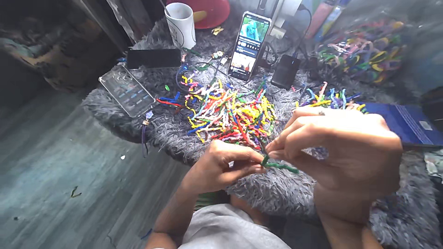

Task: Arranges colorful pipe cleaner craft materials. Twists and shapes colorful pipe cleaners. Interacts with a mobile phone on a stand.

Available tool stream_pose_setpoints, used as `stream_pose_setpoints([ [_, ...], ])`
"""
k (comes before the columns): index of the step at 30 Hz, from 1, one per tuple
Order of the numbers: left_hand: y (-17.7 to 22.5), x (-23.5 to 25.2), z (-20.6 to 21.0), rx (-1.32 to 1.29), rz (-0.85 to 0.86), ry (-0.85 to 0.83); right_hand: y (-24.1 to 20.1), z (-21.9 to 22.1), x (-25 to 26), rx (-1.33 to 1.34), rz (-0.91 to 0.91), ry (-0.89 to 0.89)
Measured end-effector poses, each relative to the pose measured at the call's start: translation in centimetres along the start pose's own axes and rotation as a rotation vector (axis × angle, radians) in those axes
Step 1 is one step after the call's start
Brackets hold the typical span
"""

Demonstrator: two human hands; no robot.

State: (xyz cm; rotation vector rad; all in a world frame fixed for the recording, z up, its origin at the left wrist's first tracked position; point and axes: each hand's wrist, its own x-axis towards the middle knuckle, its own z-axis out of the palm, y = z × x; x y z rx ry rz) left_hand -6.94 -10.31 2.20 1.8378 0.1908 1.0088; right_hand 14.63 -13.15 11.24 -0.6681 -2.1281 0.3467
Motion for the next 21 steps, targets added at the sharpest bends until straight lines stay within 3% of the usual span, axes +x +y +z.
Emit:
stream_pose_setpoints([
  [2,0.3,0.1,0.3,0.152,-0.032,0.035,-0.6,0.6,-0.2,-0.050,-0.037,-0.020],
  [5,0.2,0.1,0.8,0.169,-0.131,0.203,-1.1,0.5,-0.4,-0.130,-0.063,-0.035],
  [8,0.1,-0.2,1.2,-0.100,-0.184,0.303,-0.8,0.0,-0.5,-0.161,-0.055,-0.010],
  [11,0.2,-0.4,1.3,-0.408,-0.102,0.338,0.0,-0.7,-0.3,-0.130,-0.059,-0.021],
  [13,-0.1,-0.6,1.0,-0.503,-0.031,0.271,0.9,-1.2,0.1,-0.070,-0.069,-0.052],
  [16,-0.7,-0.7,0.3,-0.534,-0.023,-0.001,2.1,-1.7,0.4,0.061,-0.070,-0.087],
  [18,-0.7,-0.2,0.2,-0.372,-0.053,-0.133,2.1,-1.4,0.4,0.097,-0.081,-0.108],
  [21,-0.7,0.2,0.7,-0.105,-0.114,-0.092,1.5,-0.9,0.3,0.033,-0.093,-0.123],
])
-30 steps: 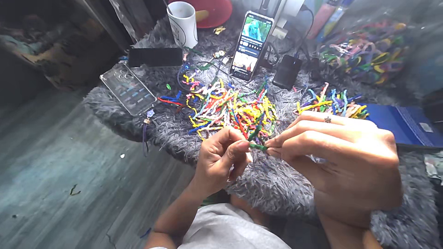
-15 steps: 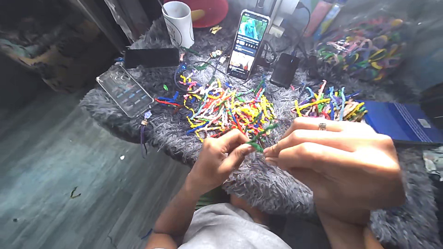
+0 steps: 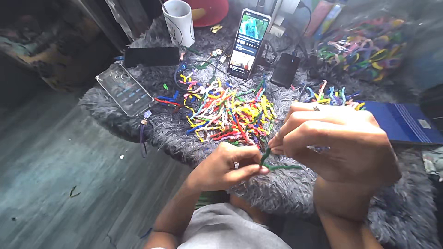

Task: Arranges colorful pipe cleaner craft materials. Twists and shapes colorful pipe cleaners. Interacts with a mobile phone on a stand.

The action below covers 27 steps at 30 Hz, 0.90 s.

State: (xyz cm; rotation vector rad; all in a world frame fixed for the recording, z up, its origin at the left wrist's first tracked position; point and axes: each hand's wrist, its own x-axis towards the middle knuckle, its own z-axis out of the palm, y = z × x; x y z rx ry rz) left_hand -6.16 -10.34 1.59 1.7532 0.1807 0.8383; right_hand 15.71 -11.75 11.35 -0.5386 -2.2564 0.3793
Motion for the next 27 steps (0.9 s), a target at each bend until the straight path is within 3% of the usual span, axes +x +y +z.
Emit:
stream_pose_setpoints([
  [4,-0.6,-0.1,0.3,-0.155,-0.085,0.212,-1.5,0.0,-0.6,-0.195,0.056,0.059],
  [8,-0.6,-0.2,0.0,-0.387,-0.040,0.319,-1.5,-1.1,-1.1,-0.270,0.078,0.000],
  [12,-0.1,0.0,0.1,-0.210,-0.044,0.604,-0.8,-2.2,-1.3,-0.399,0.173,-0.119],
  [17,0.2,-0.1,1.0,-0.116,0.025,0.572,0.5,-0.6,-0.5,-0.395,0.357,-0.079],
  [22,0.5,-0.1,1.9,0.152,0.128,0.648,0.5,2.3,0.9,-0.011,0.315,0.046],
  [27,0.4,-0.6,1.9,0.427,0.209,0.725,-0.2,3.5,1.2,0.053,0.305,0.105],
])
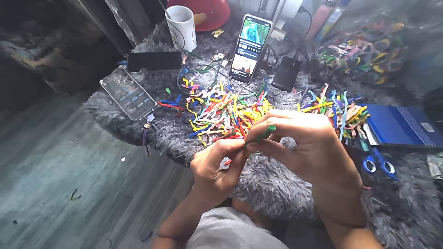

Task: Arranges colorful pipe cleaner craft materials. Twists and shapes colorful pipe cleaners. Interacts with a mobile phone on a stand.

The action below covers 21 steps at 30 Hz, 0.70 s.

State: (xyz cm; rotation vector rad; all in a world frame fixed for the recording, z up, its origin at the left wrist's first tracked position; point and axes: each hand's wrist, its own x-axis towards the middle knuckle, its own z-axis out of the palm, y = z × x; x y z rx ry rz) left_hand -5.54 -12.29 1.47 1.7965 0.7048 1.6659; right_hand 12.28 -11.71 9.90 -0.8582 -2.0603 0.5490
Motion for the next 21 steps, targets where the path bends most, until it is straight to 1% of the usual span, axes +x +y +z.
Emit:
stream_pose_setpoints([
  [2,0.0,-0.2,-0.1,-0.002,0.046,-0.019,-0.1,0.1,0.0,0.055,-0.051,0.009],
  [4,0.1,-0.2,-0.4,-0.068,0.081,-0.085,-0.1,0.0,0.0,0.113,-0.095,-0.006],
  [6,0.5,0.0,-0.9,-0.215,0.037,-0.198,-0.1,-0.3,-0.1,0.168,-0.139,-0.032],
  [8,0.9,0.3,-1.3,-0.501,-0.090,-0.317,0.1,-0.6,-0.2,0.217,-0.209,-0.057],
  [11,0.8,0.0,-1.2,-1.114,-0.316,-0.516,0.1,-0.7,-0.3,0.342,-0.327,-0.109],
  [14,1.2,-1.7,0.8,-1.644,-0.533,-0.654,0.1,-0.9,-0.3,0.485,-0.420,-0.192],
  [16,1.5,-3.1,2.2,-1.914,-0.658,-0.723,0.2,-1.2,-0.4,0.493,-0.457,-0.241],
  [18,1.6,-3.8,2.8,-2.039,-0.722,-0.769,0.2,-1.5,-0.5,0.497,-0.462,-0.268],
  [19,1.6,-3.7,2.8,-2.026,-0.731,-0.781,0.1,-1.6,-0.5,0.495,-0.449,-0.275],
  [20,1.4,-3.3,2.6,-1.965,-0.713,-0.768,0.2,-1.8,-0.5,0.479,-0.429,-0.274],
  [21,1.2,-2.8,2.3,-1.845,-0.657,-0.722,0.3,-2.0,-0.5,0.455,-0.406,-0.255],
])
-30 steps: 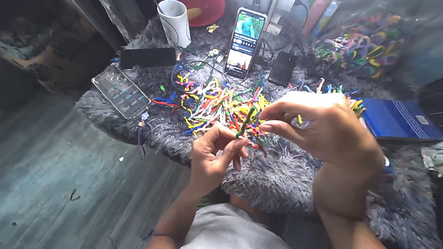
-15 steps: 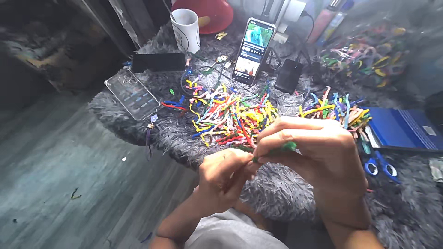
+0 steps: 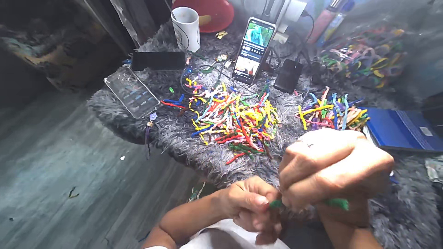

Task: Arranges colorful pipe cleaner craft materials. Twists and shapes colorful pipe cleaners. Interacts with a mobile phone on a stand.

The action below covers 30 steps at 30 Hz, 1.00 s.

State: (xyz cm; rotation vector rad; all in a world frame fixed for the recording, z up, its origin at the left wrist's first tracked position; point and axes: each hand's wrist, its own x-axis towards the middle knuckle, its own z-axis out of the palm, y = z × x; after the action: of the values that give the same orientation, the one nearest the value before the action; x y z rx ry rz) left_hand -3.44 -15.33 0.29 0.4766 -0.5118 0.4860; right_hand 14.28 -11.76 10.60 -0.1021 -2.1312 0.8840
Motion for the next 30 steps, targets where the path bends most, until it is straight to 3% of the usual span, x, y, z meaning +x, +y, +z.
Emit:
stream_pose_setpoints([
  [7,3.1,0.3,-1.8,1.682,0.547,0.475,0.8,-0.7,0.1,-0.420,0.185,0.115],
  [10,3.2,0.5,-2.0,1.954,0.654,0.591,0.9,-0.1,0.5,-0.569,0.236,0.125],
  [15,3.6,0.3,-1.9,2.071,0.715,0.625,1.1,0.7,0.7,-0.614,0.265,0.144],
  [17,3.7,0.2,-1.8,1.985,0.675,0.590,1.2,0.7,0.7,-0.604,0.242,0.135],
  [19,3.7,-0.1,-1.2,1.699,0.551,0.522,1.5,0.3,0.6,-0.522,0.182,0.110],
  [24,3.4,-0.6,-0.2,0.489,0.130,0.134,2.3,0.2,0.5,-0.055,-0.026,0.028],
  [26,1.7,-0.7,-0.4,0.088,0.012,0.063,2.4,0.6,0.6,0.035,-0.056,-0.013],
  [28,0.3,-0.7,-0.3,-0.165,-0.058,0.015,2.4,0.8,0.5,0.094,-0.064,-0.037],
  [30,-0.3,-0.4,-0.3,-0.257,-0.083,-0.023,2.2,0.8,0.5,0.129,-0.059,-0.038],
])
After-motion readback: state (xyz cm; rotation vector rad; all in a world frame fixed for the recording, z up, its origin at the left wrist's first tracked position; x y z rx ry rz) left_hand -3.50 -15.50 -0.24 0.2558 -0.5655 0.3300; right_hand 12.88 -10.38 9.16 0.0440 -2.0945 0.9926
